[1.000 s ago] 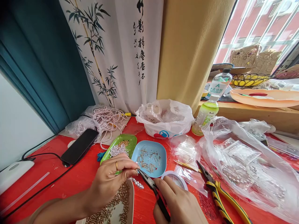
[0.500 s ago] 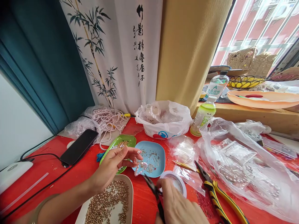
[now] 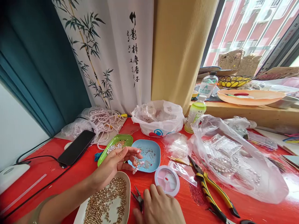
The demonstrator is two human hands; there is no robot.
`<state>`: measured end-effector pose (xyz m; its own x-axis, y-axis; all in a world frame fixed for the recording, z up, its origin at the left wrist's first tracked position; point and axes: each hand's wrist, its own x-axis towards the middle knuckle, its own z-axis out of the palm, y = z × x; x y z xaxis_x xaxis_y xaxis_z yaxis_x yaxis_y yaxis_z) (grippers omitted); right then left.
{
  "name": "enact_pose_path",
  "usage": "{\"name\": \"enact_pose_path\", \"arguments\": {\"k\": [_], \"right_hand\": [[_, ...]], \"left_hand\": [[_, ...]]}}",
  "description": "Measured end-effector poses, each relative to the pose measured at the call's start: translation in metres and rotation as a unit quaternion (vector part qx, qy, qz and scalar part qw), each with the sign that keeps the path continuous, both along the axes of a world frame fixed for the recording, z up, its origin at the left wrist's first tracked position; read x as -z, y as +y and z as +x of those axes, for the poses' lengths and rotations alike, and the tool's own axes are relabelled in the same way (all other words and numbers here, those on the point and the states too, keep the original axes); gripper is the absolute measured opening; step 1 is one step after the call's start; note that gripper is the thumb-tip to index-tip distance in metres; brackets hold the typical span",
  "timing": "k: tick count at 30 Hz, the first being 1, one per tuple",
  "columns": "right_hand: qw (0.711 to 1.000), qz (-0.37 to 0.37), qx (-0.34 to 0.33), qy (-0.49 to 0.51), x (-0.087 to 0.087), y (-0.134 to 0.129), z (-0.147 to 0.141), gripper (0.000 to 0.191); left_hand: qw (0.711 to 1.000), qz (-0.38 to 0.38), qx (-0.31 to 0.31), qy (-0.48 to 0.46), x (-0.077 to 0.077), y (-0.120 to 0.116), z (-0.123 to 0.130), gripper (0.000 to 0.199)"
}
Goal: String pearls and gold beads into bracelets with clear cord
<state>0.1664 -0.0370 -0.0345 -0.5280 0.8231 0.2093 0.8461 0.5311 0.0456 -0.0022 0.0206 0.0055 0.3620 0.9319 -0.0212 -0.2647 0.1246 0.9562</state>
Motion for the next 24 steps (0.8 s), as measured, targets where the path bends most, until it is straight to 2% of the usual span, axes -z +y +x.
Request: {"name": "enact_pose_path", "arguments": {"k": [3,4,6,7,9,10,11,13,16,20,24], "right_hand": [[0.99,-0.035,0.053,0.122,-0.016,0.006,0.004,0.013],[0.978,-0.062,0.066,0.187,-0.02,0.009,0.005,0.019],[0.936,-0.134,0.06,0.319,-0.025,0.014,0.006,0.034],[0.912,-0.172,0.043,0.37,-0.026,0.017,0.006,0.033],[0.879,-0.233,0.005,0.416,-0.028,0.021,0.007,0.016],[0.874,-0.248,-0.006,0.418,-0.029,0.023,0.008,0.008],[0.875,-0.253,-0.006,0.414,-0.03,0.024,0.009,0.009],[0.879,-0.23,0.014,0.418,-0.031,0.026,0.011,0.018],[0.865,-0.174,0.029,0.47,-0.032,0.028,0.015,0.021],[0.845,-0.14,0.012,0.515,-0.028,0.035,0.022,0.022],[0.837,-0.103,0.018,0.538,-0.028,0.054,0.04,0.026]], "left_hand": [[1.0,-0.002,0.016,-0.022,0.001,-0.006,0.004,0.034],[0.999,-0.005,0.027,-0.039,0.001,-0.008,0.006,0.034],[0.996,-0.01,0.06,-0.073,0.002,-0.014,0.009,0.034],[0.993,-0.01,0.076,-0.086,0.002,-0.016,0.01,0.035],[0.991,-0.007,0.093,-0.101,0.002,-0.02,0.012,0.036],[0.99,-0.005,0.092,-0.104,0.002,-0.021,0.012,0.036],[0.991,-0.005,0.081,-0.104,0.002,-0.021,0.012,0.035],[0.995,-0.017,0.042,-0.086,0.003,-0.02,0.012,0.03],[0.998,-0.065,-0.002,-0.019,0.005,-0.018,0.012,0.027],[0.989,-0.116,0.075,0.044,0.004,-0.021,0.015,0.028],[0.981,-0.113,0.127,0.093,0.005,-0.023,0.016,0.025]]}}
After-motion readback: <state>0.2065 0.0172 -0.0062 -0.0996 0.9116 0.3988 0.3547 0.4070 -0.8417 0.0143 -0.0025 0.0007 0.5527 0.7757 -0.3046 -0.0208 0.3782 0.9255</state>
